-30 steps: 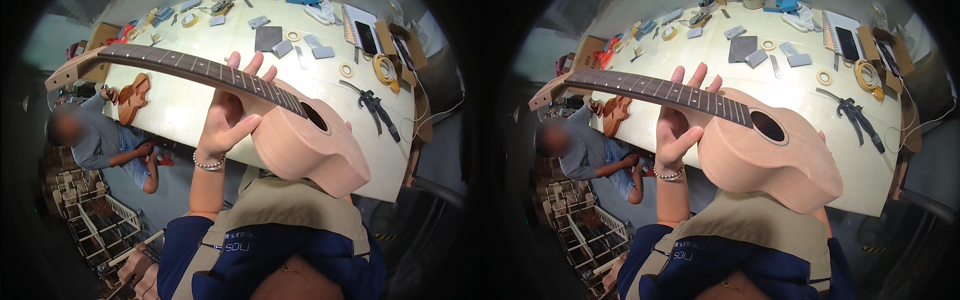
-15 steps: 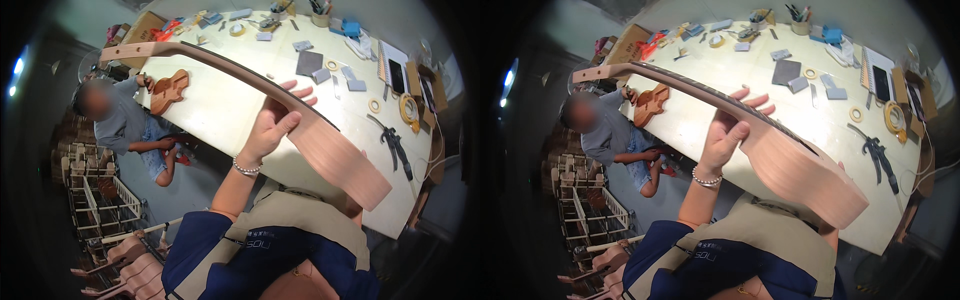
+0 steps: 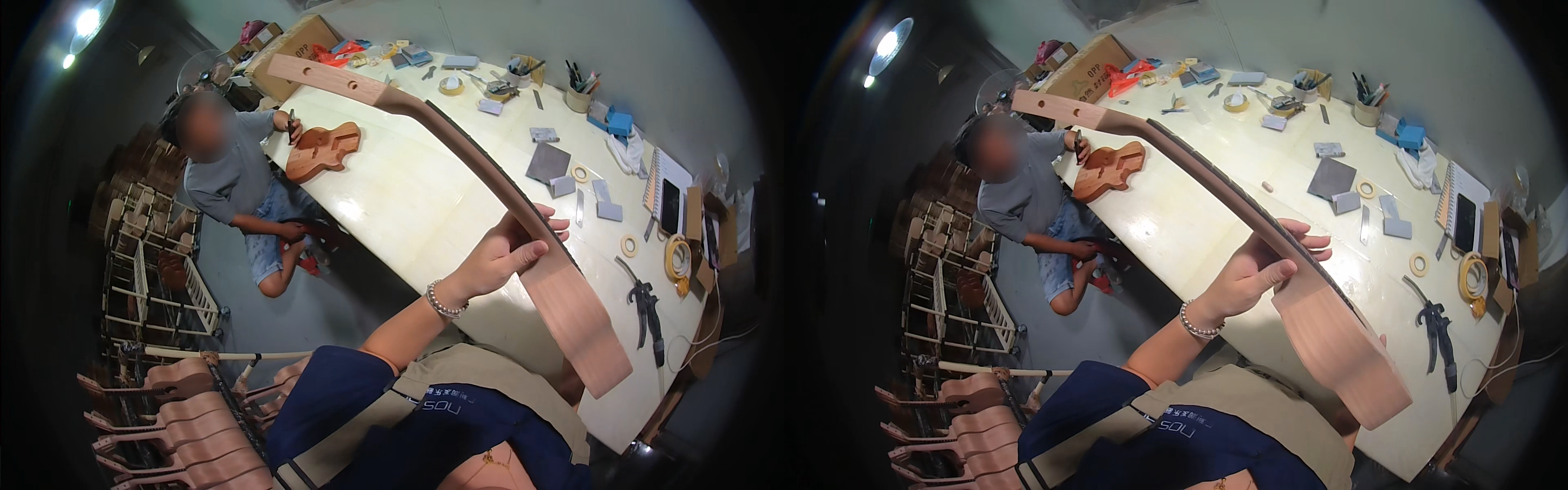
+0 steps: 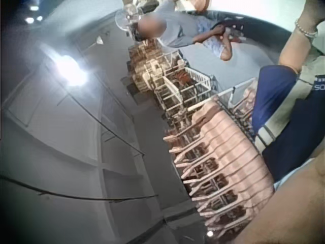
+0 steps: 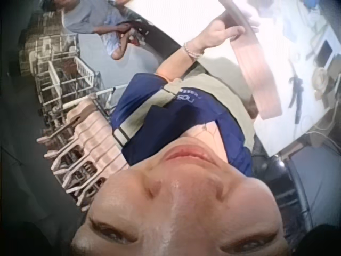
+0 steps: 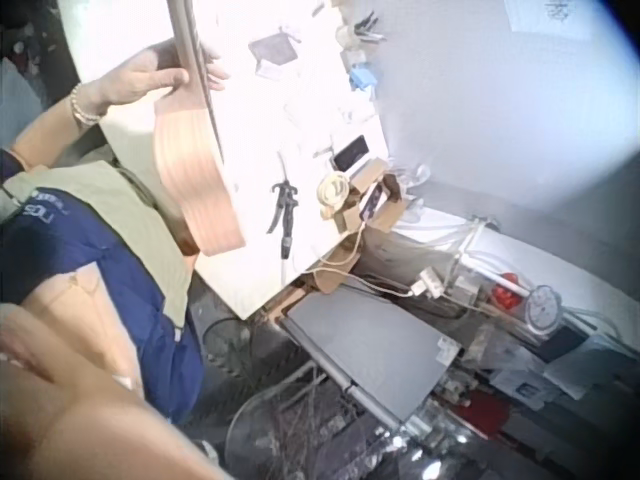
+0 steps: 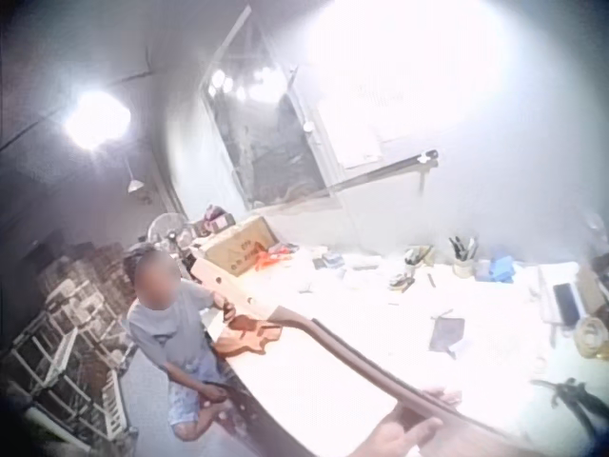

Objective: The person retrieves a guitar body from a rack and sands the headstock and neck with sandpaper. They rotate the guitar to access different surfaces, then place it back on the rack. Another person is visible working on a separate guitar body in the background.

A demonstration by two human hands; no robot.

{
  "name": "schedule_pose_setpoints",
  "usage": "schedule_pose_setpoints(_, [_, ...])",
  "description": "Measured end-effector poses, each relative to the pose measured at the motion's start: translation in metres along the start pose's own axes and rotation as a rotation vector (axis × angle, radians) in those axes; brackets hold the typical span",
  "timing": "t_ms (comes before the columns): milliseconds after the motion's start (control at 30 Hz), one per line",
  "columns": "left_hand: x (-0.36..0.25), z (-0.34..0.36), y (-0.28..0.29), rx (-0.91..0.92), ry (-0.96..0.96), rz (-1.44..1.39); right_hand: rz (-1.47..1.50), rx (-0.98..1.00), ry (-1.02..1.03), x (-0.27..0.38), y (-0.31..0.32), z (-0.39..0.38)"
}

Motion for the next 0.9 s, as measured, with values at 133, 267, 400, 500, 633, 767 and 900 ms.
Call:
schedule_pose_setpoints(133, [-0.001, -0.001, -0.001, -0.021, 0.012, 0.012, -0.005, -0.029, 0.014, 0.002, 0.007, 0.0])
schedule_pose_setpoints(267, [0.004, -0.003, 0.01, -0.102, 0.012, 0.08, -0.118, -0.052, 0.071, 0.008, 0.019, -0.002])
schedule_pose_setpoints(400, [0.0, -0.014, 0.031, -0.353, 0.028, 0.283, -0.021, -0.193, 0.116, 0.021, 0.026, -0.002])
schedule_pose_setpoints(500, [-0.01, -0.012, 0.03, -0.433, -0.059, 0.281, 0.334, -0.257, 0.089, 0.028, 0.011, -0.009])
schedule_pose_setpoints(633, [-0.018, -0.017, 0.031, -0.428, -0.086, 0.375, 0.119, 0.094, 0.02, 0.024, 0.025, -0.001])
schedule_pose_setpoints(767, [-0.013, -0.016, 0.028, -0.36, -0.059, 0.363, 0.141, -0.13, 0.036, 0.025, 0.011, -0.005])
schedule_pose_setpoints(900, [-0.011, -0.016, 0.025, -0.282, -0.045, 0.292, 0.116, -0.092, 0.04, 0.026, 0.014, -0.005])
Point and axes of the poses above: each hand's wrist, its own z-axis towards the middle knuckle, its own y-axis out of the back of the hand, x = y × z, the point moved 7 cm from there along z, towards the middle knuckle, and after that the axes turned 11 degrees about x, right-handed, at the moved point
